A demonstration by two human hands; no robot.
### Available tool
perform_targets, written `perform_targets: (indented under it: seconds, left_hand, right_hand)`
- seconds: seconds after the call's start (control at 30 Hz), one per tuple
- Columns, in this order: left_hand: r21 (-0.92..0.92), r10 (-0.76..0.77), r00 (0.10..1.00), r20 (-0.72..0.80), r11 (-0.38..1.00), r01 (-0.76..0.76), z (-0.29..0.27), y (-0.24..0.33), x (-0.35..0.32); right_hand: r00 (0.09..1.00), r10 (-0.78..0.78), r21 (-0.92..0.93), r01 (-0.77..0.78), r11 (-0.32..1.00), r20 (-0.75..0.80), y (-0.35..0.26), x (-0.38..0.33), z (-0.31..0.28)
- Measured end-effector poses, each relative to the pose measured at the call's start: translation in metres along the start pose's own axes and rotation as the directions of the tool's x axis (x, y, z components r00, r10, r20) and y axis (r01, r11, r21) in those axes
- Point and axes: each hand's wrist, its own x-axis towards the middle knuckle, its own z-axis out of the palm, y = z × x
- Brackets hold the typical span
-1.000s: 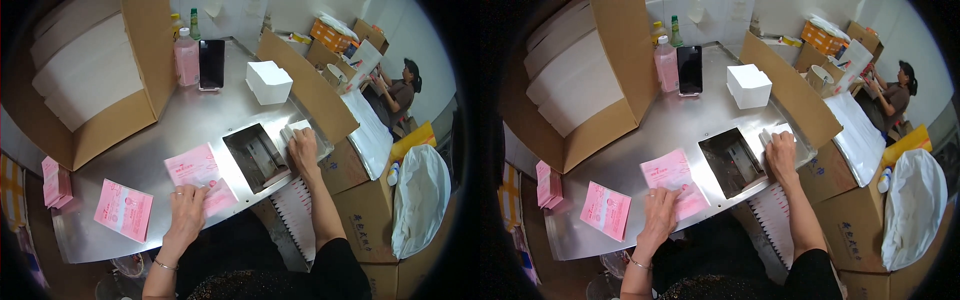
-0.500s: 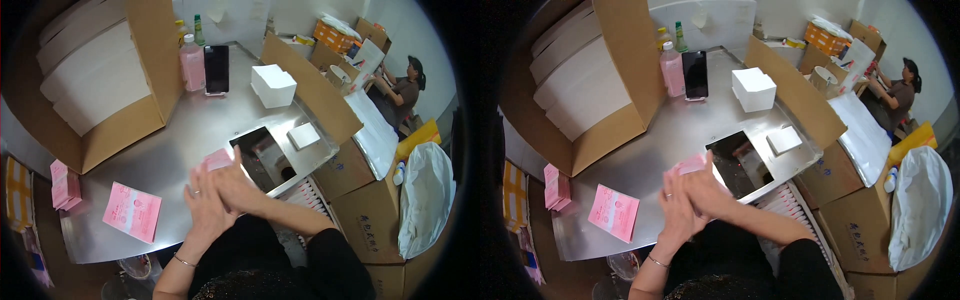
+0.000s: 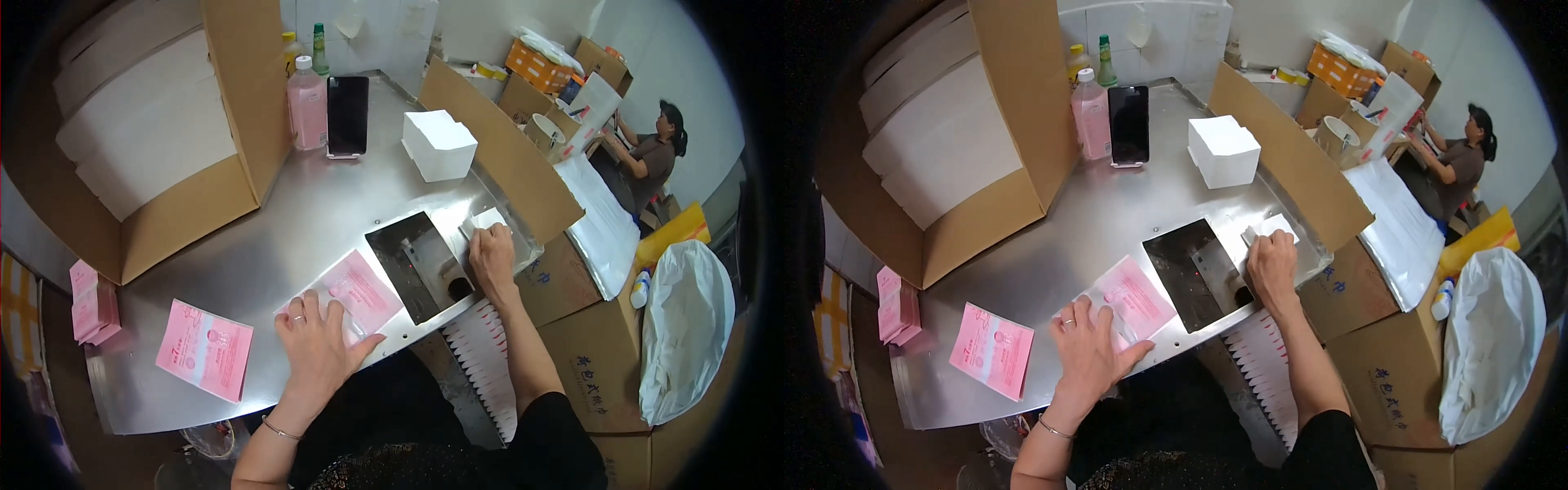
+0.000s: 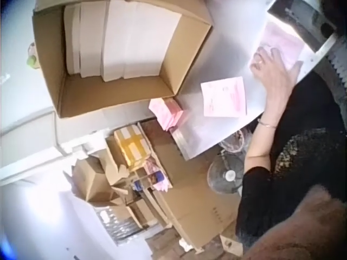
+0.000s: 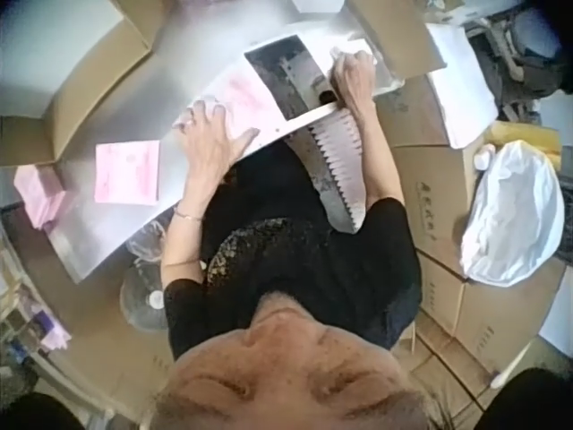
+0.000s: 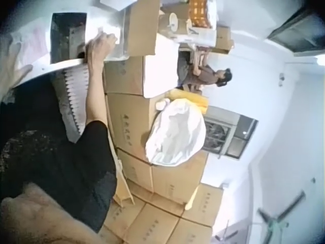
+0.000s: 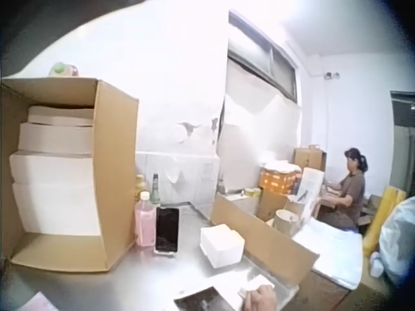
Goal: Packaging individual tissue packs and pink paper sheets into boxes and larger cardboard containers using a semi-automatic packaging machine.
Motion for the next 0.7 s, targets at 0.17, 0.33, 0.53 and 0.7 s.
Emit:
perform_targets:
  seconds: [0.17,0.33,0.53,0.7]
  left_hand:
    - [-0.036,0.029,0.993,0.113,0.999,-0.025,0.006,0.008,0.000]
    - [-0.258,0.185,0.968,0.168,0.956,-0.138,0.007,0.018,-0.010]
    - [-0.246,0.066,0.997,0.033,0.968,-0.056,-0.006,-0.002,-0.011]
    - [-0.374,-0.052,0.999,0.008,0.926,0.051,0.008,0.017,-0.013]
  right_hand:
    - [0.997,-0.017,0.095,0.024,0.995,-0.073,0.005,0.002,-0.006]
    - [0.960,-0.189,0.285,0.244,0.927,-0.207,-0.030,-0.011,-0.015]
    - [0.726,-0.678,0.517,0.628,0.582,-0.119,-0.156,-0.072,-0.061]
    - [0.837,-0.470,0.359,0.363,0.860,0.281,-0.187,-0.020,-0.003]
